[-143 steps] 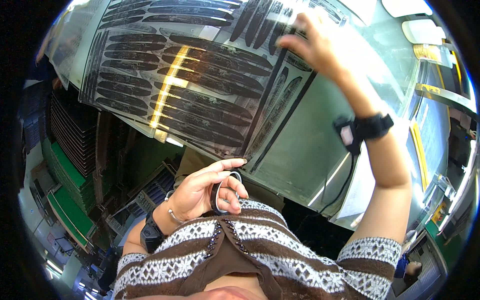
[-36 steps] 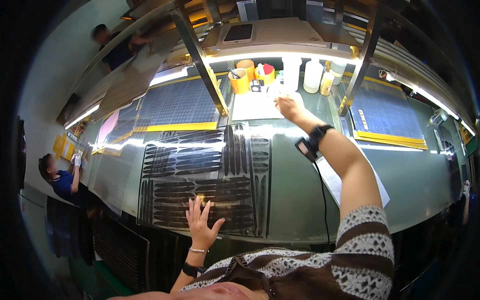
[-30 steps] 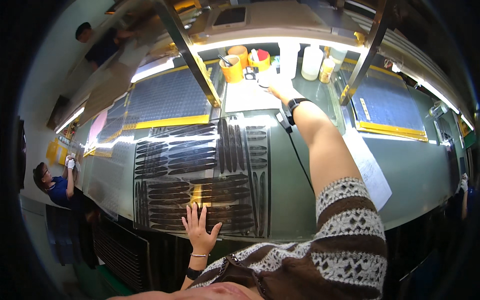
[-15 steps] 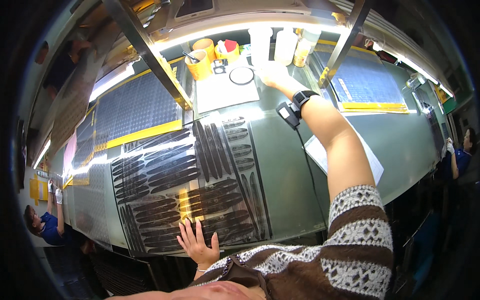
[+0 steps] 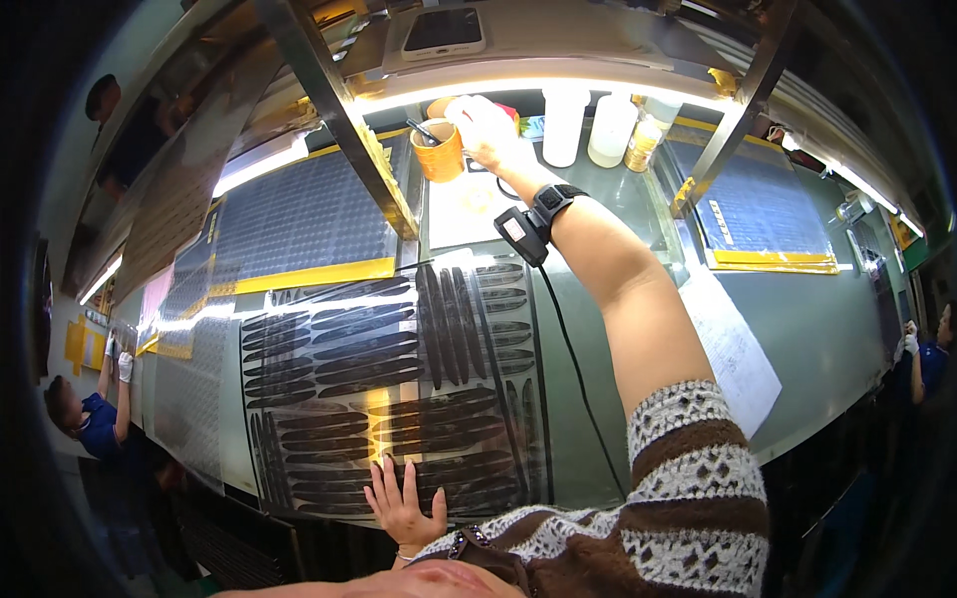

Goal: Taping, peeling protective film, and stacking metal sheets or plates at an industrial workstation.

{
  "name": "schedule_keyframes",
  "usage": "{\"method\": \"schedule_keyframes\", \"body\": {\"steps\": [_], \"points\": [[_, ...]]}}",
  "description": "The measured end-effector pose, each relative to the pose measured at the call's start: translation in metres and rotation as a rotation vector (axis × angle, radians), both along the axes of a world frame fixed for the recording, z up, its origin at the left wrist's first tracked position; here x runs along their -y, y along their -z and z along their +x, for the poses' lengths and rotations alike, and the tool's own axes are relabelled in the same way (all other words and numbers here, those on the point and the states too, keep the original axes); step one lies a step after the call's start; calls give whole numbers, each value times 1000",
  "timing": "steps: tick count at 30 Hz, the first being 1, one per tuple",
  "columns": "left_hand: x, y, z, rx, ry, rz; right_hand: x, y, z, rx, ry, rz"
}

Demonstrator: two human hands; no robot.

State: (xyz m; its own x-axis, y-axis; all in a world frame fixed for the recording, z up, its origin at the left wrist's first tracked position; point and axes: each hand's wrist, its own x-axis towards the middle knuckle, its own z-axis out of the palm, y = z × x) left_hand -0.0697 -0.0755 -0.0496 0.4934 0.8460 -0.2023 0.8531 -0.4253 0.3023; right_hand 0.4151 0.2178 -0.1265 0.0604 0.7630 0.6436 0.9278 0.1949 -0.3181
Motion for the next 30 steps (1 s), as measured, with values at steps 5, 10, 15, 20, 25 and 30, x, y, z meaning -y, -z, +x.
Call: {"method": "schedule_keyframes", "body": {"steps": [5, 10, 15, 20, 25, 30], "points": [[1, -3, -8, -8, -8, 4, -15, 0, -19, -329, 7, -248], [1, 6, -3, 52, 34, 22, -3, 22, 20, -54, 291, -440], [0, 8, -9, -12, 28, 27, 104, -19, 35, -276, 247, -788], [3, 5, 0, -44, 40, 89, 348, -108, 99, -110, 560, -1056], [7, 17, 2, -31, 77, 153, 582, -153, 74, -209, 1063, -1168], [13, 24, -11, 7, 75, 243, 614, -151, 44, -171, 1188, -1154]]}}
